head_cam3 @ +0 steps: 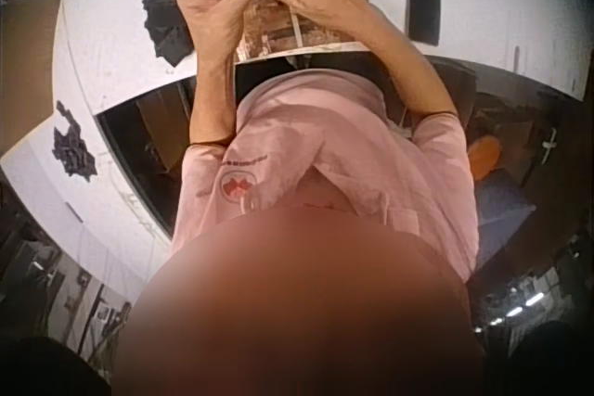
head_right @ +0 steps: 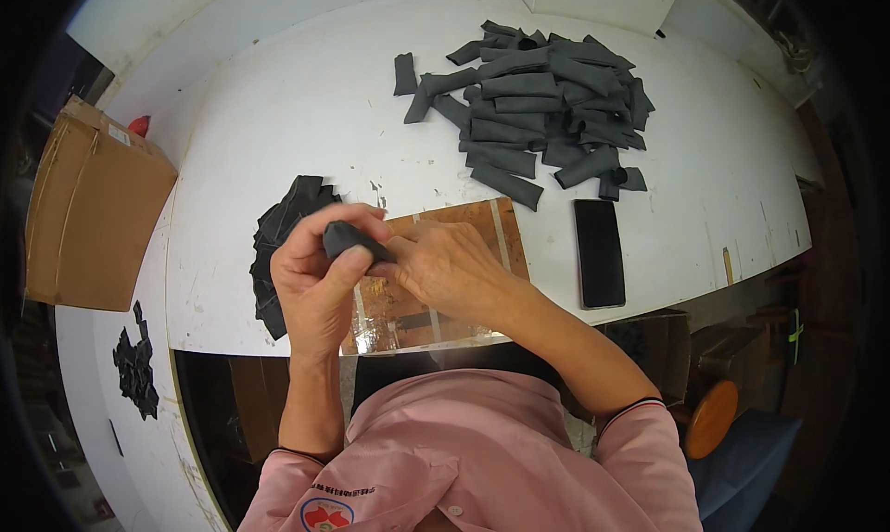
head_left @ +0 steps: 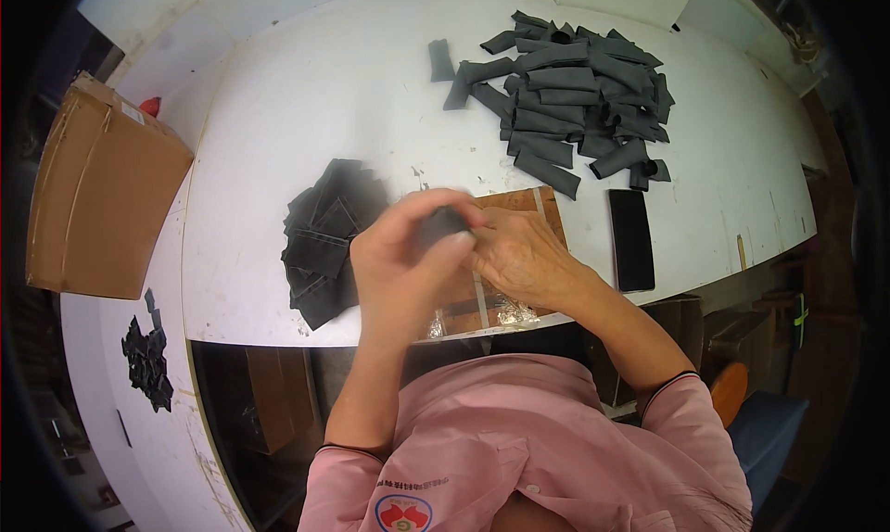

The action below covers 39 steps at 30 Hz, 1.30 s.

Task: Manually wrapping or assembling black rubber or foam components on a workbench.

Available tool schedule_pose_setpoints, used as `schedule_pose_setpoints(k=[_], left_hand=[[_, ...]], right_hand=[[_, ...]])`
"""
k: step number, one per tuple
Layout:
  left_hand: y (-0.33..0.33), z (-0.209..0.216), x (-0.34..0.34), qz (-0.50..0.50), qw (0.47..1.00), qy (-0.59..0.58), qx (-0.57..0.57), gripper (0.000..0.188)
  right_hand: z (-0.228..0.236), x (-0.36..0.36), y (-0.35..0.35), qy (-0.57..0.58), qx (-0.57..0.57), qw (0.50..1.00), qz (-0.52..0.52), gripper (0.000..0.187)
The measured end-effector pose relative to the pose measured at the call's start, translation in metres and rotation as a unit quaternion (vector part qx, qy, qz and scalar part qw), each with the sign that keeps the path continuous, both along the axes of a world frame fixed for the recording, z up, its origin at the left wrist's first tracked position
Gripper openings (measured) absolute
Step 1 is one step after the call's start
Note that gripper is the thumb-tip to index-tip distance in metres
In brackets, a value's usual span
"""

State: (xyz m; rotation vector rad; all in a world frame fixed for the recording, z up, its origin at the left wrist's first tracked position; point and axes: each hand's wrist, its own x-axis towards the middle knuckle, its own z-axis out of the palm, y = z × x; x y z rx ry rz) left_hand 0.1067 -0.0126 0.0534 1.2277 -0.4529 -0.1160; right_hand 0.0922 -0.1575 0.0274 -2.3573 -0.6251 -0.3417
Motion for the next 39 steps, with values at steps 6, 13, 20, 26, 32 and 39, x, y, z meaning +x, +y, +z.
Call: schedule_pose_setpoints(k=[6, 13, 20, 26, 32, 39], left_hand=[[-0.009, 0.017, -0.005, 0.030, 0.999, -0.010, 0.042, 0.013], [-0.008, -0.007, 0.000, 0.064, 0.993, 0.017, 0.099, 0.012], [0.000, -0.011, -0.001, 0.046, 0.986, -0.040, 0.153, 0.017], [-0.005, 0.002, -0.007, 0.116, 0.990, -0.077, 0.036, 0.011], [0.012, 0.007, 0.003, 0.076, 0.967, 0.020, -0.243, 0.011], [0.017, -0.008, 0.001, 0.089, 0.989, 0.001, -0.116, 0.014]], right_hand=[[0.009, 0.003, 0.001, -0.027, 0.065, 0.997, 0.018, 0.023], [-0.028, 0.000, 0.006, 0.008, 0.074, 0.997, -0.024, 0.019], [-0.018, -0.003, 0.006, -0.009, 0.023, 1.000, -0.005, 0.022], [-0.014, 0.000, 0.002, 0.012, 0.007, 1.000, -0.008, 0.024], [0.016, 0.003, 0.004, -0.038, 0.007, 0.999, 0.000, 0.029], [-0.006, -0.002, 0.009, -0.024, -0.042, 0.999, -0.018, 0.028]])
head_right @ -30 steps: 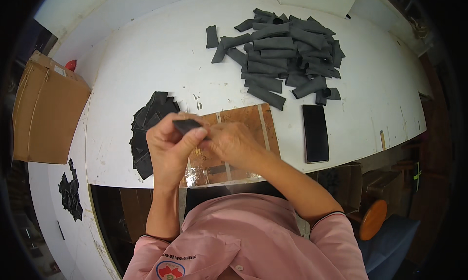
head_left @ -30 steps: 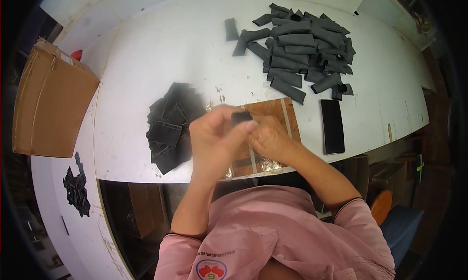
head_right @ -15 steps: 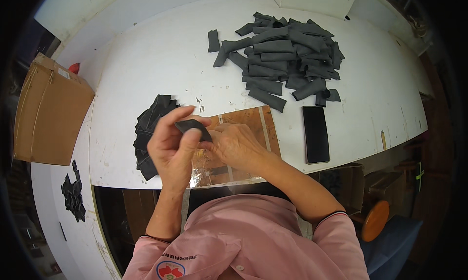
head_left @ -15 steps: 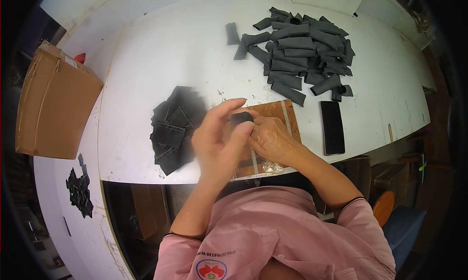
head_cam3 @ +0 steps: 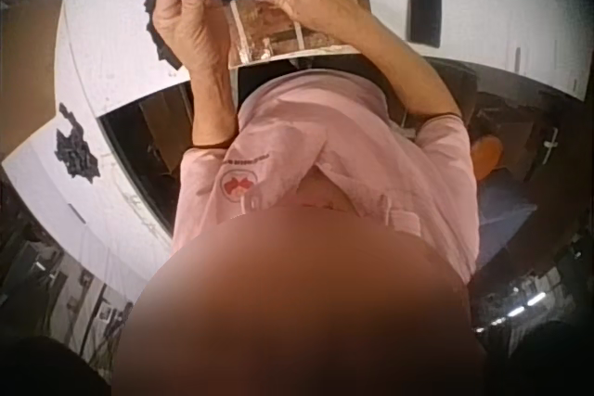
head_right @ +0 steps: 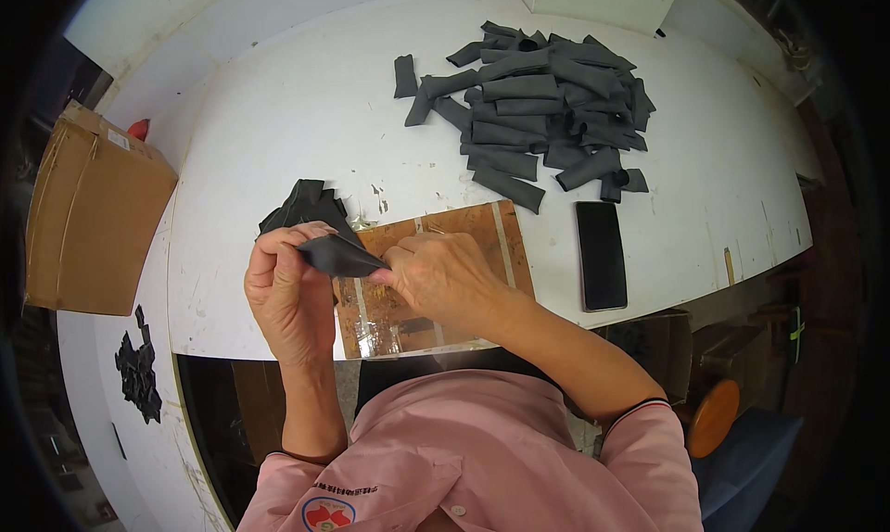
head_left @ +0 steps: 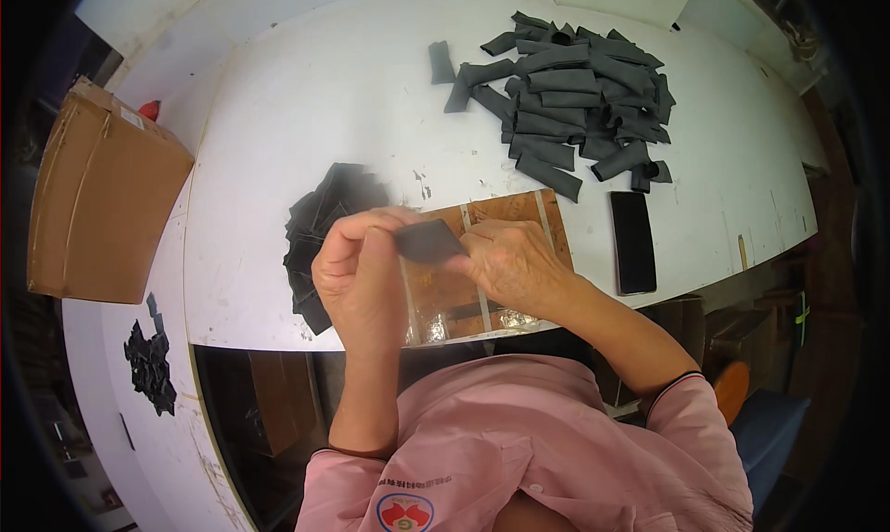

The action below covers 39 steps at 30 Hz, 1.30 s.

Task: Manually wrapping or assembling black rubber or foam components on a workbench.

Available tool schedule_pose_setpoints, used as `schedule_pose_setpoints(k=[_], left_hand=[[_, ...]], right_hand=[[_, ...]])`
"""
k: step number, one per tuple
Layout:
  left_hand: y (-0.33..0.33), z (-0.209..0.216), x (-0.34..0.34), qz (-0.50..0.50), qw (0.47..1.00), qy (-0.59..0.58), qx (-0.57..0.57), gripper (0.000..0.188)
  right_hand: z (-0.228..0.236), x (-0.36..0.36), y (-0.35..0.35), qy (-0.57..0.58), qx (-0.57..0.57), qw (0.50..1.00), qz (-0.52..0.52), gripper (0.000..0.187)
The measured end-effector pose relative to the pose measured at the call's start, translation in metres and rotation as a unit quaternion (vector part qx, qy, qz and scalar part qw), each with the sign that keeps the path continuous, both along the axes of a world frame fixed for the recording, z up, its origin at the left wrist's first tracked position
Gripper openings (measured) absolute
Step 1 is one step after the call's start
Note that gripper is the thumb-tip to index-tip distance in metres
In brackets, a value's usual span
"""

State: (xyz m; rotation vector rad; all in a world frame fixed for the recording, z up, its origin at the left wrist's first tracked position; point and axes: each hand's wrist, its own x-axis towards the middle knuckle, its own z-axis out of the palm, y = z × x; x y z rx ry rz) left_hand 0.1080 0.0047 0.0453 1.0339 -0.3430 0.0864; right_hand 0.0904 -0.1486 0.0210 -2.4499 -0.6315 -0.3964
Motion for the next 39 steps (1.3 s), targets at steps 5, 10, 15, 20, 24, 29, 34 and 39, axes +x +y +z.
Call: schedule_pose_setpoints(k=[5, 10, 15, 20, 24, 29, 34, 39], left_hand=[[0.000, 0.002, 0.002, 0.015, 0.999, -0.029, 0.002, 0.010], [-0.002, -0.017, 0.008, 0.088, 0.992, 0.002, 0.091, 0.009], [0.010, -0.091, 0.019, 0.269, 0.808, -0.008, 0.523, 0.018], [0.009, -0.117, 0.027, 0.280, 0.633, -0.094, 0.715, 0.014], [0.022, -0.123, 0.024, 0.291, 0.712, -0.131, 0.626, 0.007], [0.035, -0.068, -0.023, -0.045, 0.963, 0.262, 0.035, 0.015], [0.046, -0.064, -0.062, -0.195, 0.912, 0.351, -0.089, 0.038], [0.036, -0.077, -0.068, -0.161, 0.917, 0.363, -0.049, 0.026]], right_hand=[[0.004, -0.001, -0.002, -0.013, 0.002, 1.000, 0.021, 0.029], [0.029, 0.008, -0.010, 0.069, -0.003, 0.996, 0.053, 0.031], [0.070, 0.052, -0.041, 0.225, 0.499, 0.834, 0.073, 0.036], [-0.002, 0.002, -0.034, 0.340, 0.433, 0.834, -0.037, 0.034], [-0.026, -0.035, -0.011, 0.402, 0.386, 0.830, -0.025, 0.031], [-0.039, -0.046, 0.004, 0.389, 0.381, 0.838, -0.034, 0.032], [-0.047, -0.050, 0.018, 0.466, 0.632, 0.604, 0.138, 0.031], [-0.031, -0.056, 0.029, 0.398, 0.627, 0.670, -0.003, 0.019]])
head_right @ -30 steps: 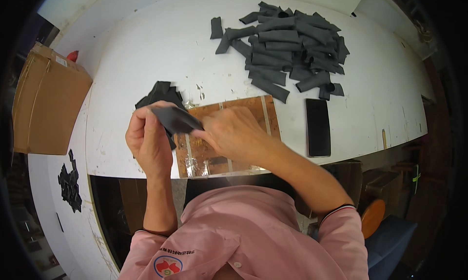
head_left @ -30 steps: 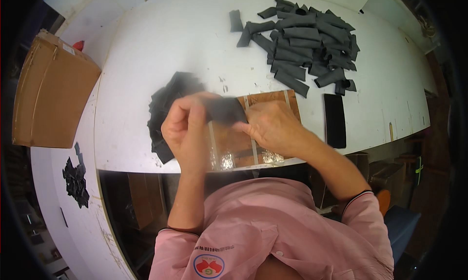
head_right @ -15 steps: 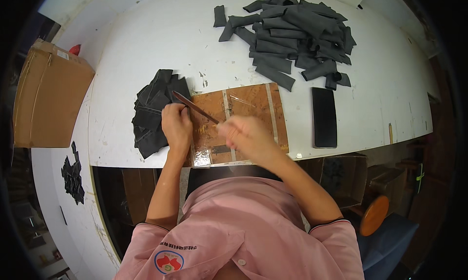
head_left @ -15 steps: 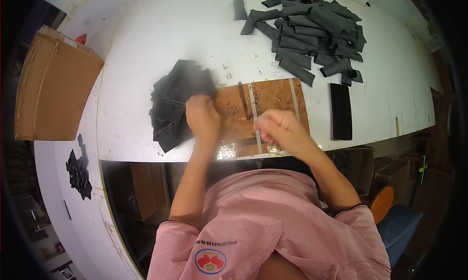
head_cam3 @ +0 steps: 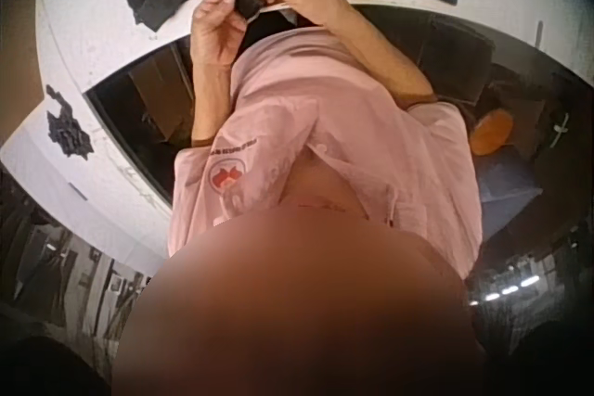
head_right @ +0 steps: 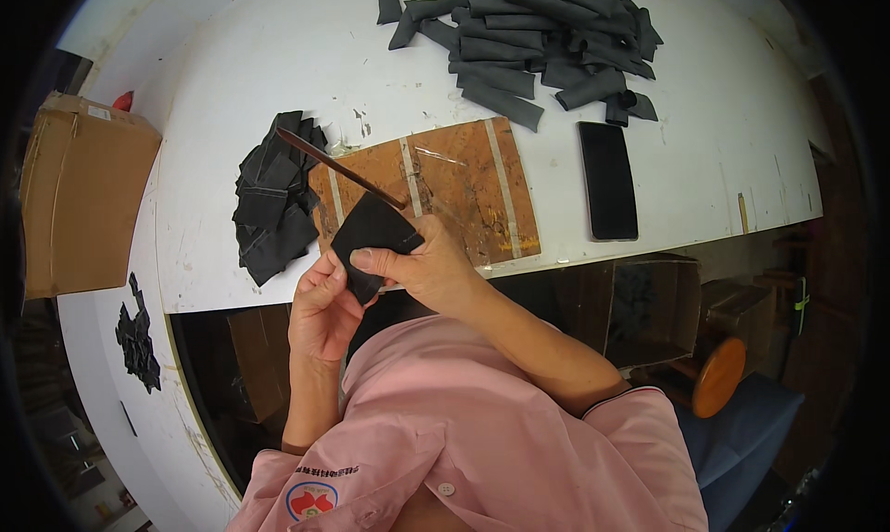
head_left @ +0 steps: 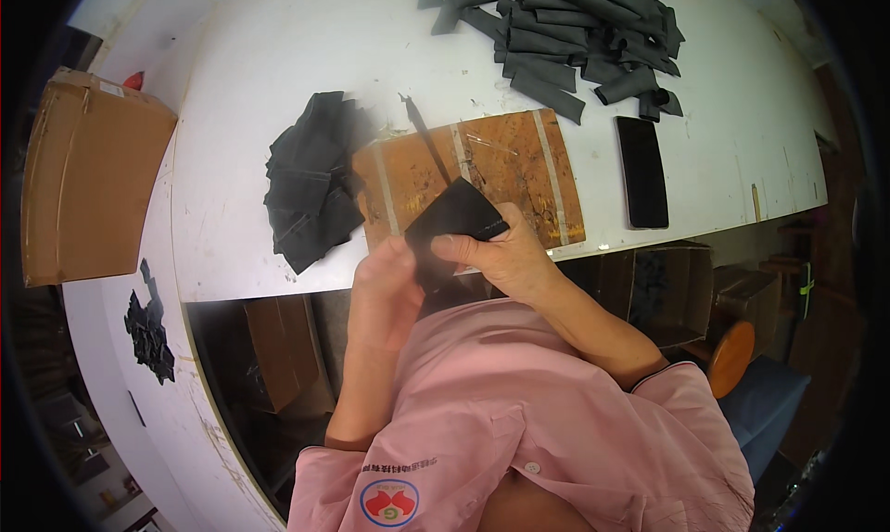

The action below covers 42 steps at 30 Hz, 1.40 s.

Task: Manually wrapping or assembling black rubber or foam components on a workbench.

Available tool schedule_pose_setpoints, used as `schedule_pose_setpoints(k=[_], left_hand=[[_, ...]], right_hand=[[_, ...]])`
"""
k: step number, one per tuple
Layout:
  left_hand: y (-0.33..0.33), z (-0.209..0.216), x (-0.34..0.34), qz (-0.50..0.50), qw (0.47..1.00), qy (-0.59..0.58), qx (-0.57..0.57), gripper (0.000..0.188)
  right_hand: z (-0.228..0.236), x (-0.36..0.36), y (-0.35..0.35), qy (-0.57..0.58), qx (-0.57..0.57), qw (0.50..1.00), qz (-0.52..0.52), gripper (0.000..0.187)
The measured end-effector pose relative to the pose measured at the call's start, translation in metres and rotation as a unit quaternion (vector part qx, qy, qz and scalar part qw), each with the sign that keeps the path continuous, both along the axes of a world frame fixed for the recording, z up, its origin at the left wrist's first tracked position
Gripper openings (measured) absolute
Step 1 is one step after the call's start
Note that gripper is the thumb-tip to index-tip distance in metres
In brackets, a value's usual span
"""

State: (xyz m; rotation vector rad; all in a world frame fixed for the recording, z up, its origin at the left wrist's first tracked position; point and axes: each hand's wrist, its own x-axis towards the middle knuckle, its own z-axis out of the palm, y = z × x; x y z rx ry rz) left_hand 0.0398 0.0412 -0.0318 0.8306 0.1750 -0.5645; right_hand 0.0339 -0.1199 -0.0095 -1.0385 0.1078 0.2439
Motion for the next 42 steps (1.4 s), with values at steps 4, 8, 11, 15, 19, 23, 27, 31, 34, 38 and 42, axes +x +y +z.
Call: schedule_pose_setpoints(k=[4, 8, 11, 15, 19, 23, 27, 31, 34, 38, 42], left_hand=[[-0.021, 0.008, -0.001, 0.081, 0.984, -0.048, 0.150, 0.015], [-0.034, 0.024, -0.006, 0.157, 0.930, -0.171, 0.286, 0.015], [-0.036, 0.039, -0.009, 0.161, 0.910, -0.215, 0.315, 0.018], [-0.036, 0.053, -0.011, 0.103, 0.939, -0.192, 0.266, 0.019], [-0.035, 0.053, -0.008, 0.071, 0.962, -0.103, 0.241, 0.014], [-0.037, 0.047, -0.006, 0.066, 0.957, -0.107, 0.262, 0.009], [-0.035, 0.034, -0.003, 0.148, 0.904, -0.202, 0.347, 0.004], [-0.033, 0.033, -0.006, 0.096, 0.877, -0.241, 0.405, 0.009], [-0.038, 0.034, -0.012, 0.077, 0.846, -0.309, 0.427, 0.010], [-0.041, 0.032, -0.013, 0.129, 0.726, -0.394, 0.548, 0.010], [-0.041, 0.038, -0.006, 0.179, 0.821, -0.294, 0.456, 0.009]], right_hand=[[0.000, 0.002, -0.003, -0.200, -0.303, 0.927, -0.098, 0.015], [0.000, 0.001, -0.006, -0.310, -0.476, 0.805, -0.171, 0.013], [-0.003, 0.002, -0.010, -0.330, -0.521, 0.767, -0.180, 0.014], [-0.005, 0.003, -0.010, -0.354, -0.564, 0.721, -0.192, 0.016], [-0.007, 0.005, -0.013, -0.390, -0.612, 0.665, -0.178, 0.016], [-0.008, 0.004, -0.016, -0.398, -0.651, 0.626, -0.161, 0.016], [0.005, -0.003, -0.018, -0.339, -0.612, 0.713, -0.050, 0.029], [0.023, -0.006, -0.021, -0.303, -0.449, 0.840, 0.005, 0.040], [0.013, -0.005, -0.020, -0.364, -0.446, 0.816, -0.058, 0.030], [0.015, -0.004, -0.008, -0.395, -0.552, 0.732, -0.069, 0.010], [0.001, 0.001, 0.000, -0.370, -0.588, 0.712, -0.097, 0.010]])
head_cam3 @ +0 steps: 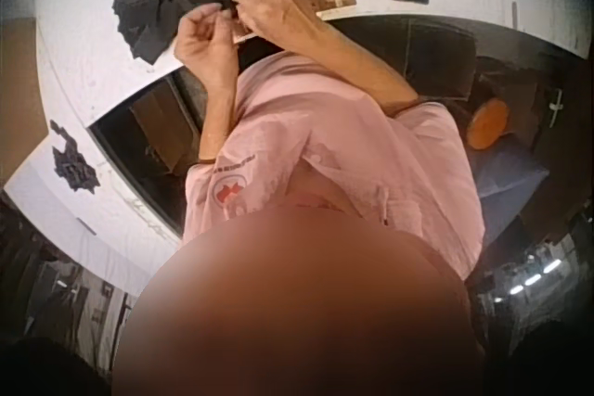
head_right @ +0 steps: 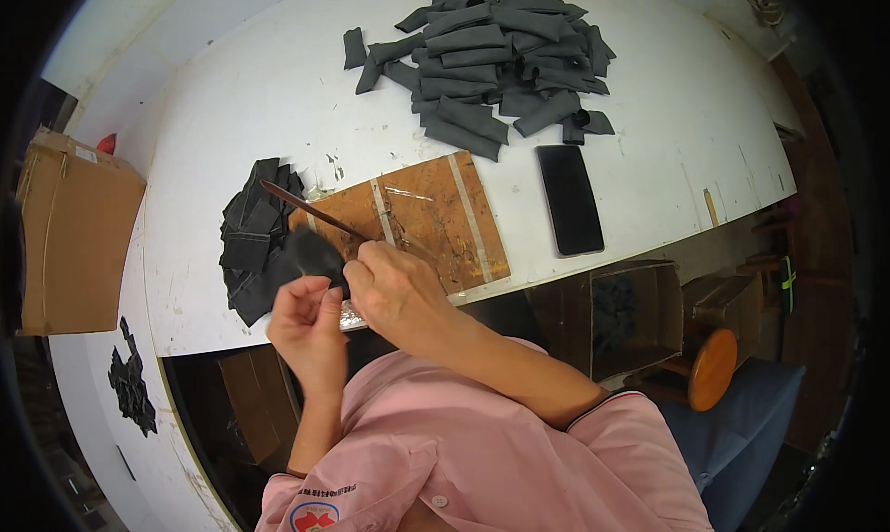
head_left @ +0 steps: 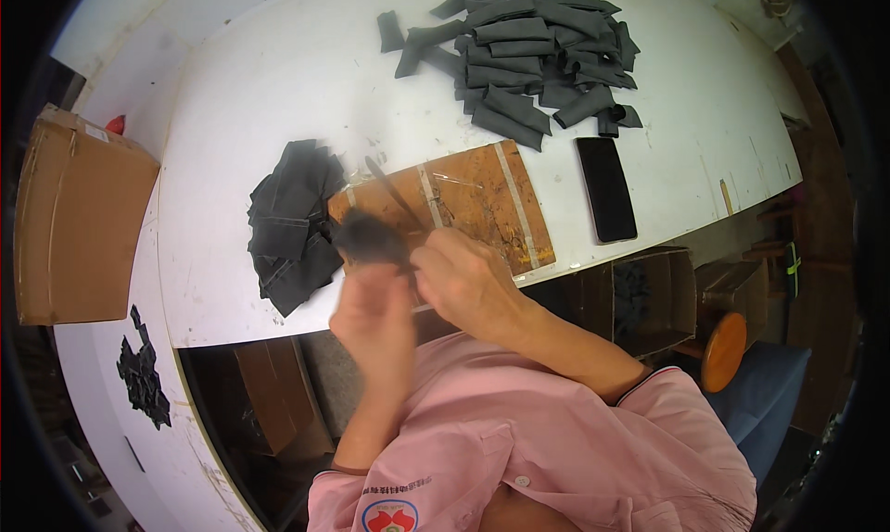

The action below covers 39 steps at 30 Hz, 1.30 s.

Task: Manually wrapping or assembling black rubber or foam components on a workbench.

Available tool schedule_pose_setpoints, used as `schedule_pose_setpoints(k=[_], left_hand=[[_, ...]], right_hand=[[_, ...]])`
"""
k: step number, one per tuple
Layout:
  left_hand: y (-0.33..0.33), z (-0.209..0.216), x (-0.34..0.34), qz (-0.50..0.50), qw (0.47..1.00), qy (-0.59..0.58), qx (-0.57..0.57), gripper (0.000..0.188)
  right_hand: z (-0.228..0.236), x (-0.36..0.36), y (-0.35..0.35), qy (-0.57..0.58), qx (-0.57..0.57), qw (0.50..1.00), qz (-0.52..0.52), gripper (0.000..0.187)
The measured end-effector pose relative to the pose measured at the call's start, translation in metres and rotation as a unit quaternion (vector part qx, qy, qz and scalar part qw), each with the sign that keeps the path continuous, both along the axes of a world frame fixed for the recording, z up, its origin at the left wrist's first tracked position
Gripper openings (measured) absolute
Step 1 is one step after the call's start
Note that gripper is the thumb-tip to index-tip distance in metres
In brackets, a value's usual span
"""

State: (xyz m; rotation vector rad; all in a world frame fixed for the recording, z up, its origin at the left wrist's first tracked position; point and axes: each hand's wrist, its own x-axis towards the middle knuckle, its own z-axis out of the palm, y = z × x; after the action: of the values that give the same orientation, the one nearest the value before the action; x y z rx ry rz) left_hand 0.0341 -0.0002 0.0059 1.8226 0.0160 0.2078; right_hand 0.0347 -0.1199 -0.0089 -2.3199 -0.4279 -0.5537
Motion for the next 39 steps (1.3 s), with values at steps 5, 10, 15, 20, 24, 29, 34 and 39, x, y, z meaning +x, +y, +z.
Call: schedule_pose_setpoints(k=[5, 10, 15, 20, 24, 29, 34, 39], left_hand=[[0.022, 0.003, 0.017, -0.151, 0.830, 0.219, -0.490, 0.015], [0.018, 0.008, 0.016, -0.120, 0.923, 0.200, -0.305, 0.019], [0.002, -0.004, 0.012, 0.022, 0.994, -0.067, -0.078, 0.021], [0.016, -0.002, 0.014, -0.043, 0.985, 0.027, -0.163, 0.023], [0.027, 0.007, 0.016, -0.153, 0.853, 0.201, -0.456, 0.028], [0.032, 0.023, 0.010, -0.372, 0.569, 0.283, -0.677, 0.051], [0.019, 0.032, 0.006, -0.189, 0.958, 0.077, -0.200, 0.027], [0.004, 0.032, 0.014, -0.111, 0.982, -0.148, -0.038, 0.014]], right_hand=[[0.001, 0.004, -0.001, 0.008, 0.137, 0.991, -0.002, 0.012], [-0.009, 0.003, -0.005, 0.308, 0.484, 0.810, 0.118, 0.011], [0.001, 0.007, 0.003, 0.442, 0.657, 0.575, 0.204, 0.014], [-0.003, 0.009, 0.002, 0.387, 0.526, 0.741, 0.155, 0.015], [-0.002, 0.005, -0.001, 0.381, 0.563, 0.712, 0.174, 0.015], [0.012, 0.002, -0.001, 0.336, 0.574, 0.707, 0.242, 0.017], [0.025, 0.011, -0.011, 0.298, 0.566, 0.748, 0.176, 0.011], [0.058, 0.017, -0.010, 0.022, 0.271, 0.958, 0.090, 0.006]])
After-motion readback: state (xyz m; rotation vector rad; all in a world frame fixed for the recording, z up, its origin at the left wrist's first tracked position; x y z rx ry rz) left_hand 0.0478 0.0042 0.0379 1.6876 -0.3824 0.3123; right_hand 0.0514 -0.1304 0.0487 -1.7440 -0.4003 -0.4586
